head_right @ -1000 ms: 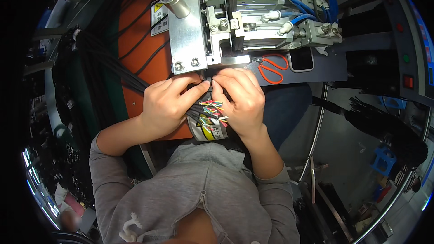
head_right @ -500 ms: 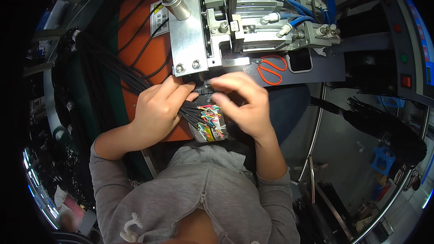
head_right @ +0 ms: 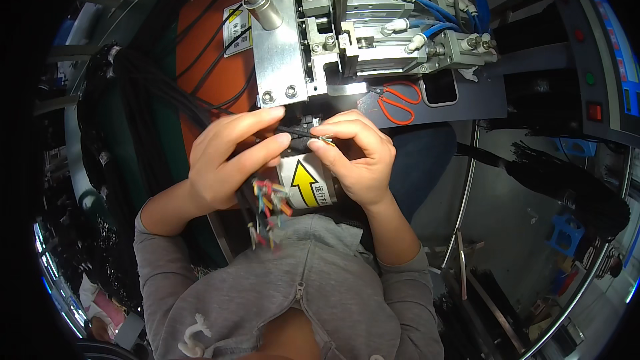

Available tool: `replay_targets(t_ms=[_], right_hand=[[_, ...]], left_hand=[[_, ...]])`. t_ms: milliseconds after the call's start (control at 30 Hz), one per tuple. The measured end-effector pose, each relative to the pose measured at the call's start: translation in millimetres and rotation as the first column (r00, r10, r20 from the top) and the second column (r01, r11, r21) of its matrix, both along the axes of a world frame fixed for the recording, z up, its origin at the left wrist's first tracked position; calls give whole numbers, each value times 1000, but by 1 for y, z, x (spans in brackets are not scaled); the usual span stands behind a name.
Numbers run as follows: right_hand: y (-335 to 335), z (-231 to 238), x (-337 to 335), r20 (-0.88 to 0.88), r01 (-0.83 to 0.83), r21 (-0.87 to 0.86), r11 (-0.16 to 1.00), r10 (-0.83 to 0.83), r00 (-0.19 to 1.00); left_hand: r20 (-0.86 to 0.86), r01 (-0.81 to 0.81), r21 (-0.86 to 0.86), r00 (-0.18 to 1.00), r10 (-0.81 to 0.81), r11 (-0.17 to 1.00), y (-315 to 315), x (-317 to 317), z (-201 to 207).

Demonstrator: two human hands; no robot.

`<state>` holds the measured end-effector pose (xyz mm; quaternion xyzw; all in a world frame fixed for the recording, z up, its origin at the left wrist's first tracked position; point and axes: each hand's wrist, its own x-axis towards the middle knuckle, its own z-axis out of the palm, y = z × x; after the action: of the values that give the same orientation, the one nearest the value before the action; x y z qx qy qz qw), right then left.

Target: The person inserts individual colored wires from a bundle into a crimping machine and secures them. They repeatedly select wires, feed them into the machine, and operate the lever to crimp connectors onto the wire ends.

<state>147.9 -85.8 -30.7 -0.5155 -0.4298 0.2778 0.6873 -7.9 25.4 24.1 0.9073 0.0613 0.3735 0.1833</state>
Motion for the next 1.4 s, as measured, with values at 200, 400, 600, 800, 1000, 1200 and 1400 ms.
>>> replay_targets(t_ms=[200,400,600,800,1000,1200,1400], right_hand=[[6,14,-14,119,81,144,986,-99,988],[11,12,-15,461,180,233,956,-271,845],[9,19,-11,-56,60,-36,998,-62,997],[7,16,0,461,134,40,990,-137,877],[1,35,15,333,-56,-349,936,179,926],[-8,18,23,-216,-314,-372,874,247,944],[-3,7,21,221,-54,-303,951,125,967]], left_hand=[[-91,15,52,996,-10,999,2,0,-14],[-32,-42,19,999,43,999,-2,-1,-13],[-106,-64,50,992,69,997,-3,1,-18],[-255,-53,101,964,78,993,-7,3,-10],[-220,-24,189,973,66,982,-6,5,-16],[-195,-27,184,979,63,983,-7,4,-27],[-271,-20,222,959,81,975,-8,4,-26]])
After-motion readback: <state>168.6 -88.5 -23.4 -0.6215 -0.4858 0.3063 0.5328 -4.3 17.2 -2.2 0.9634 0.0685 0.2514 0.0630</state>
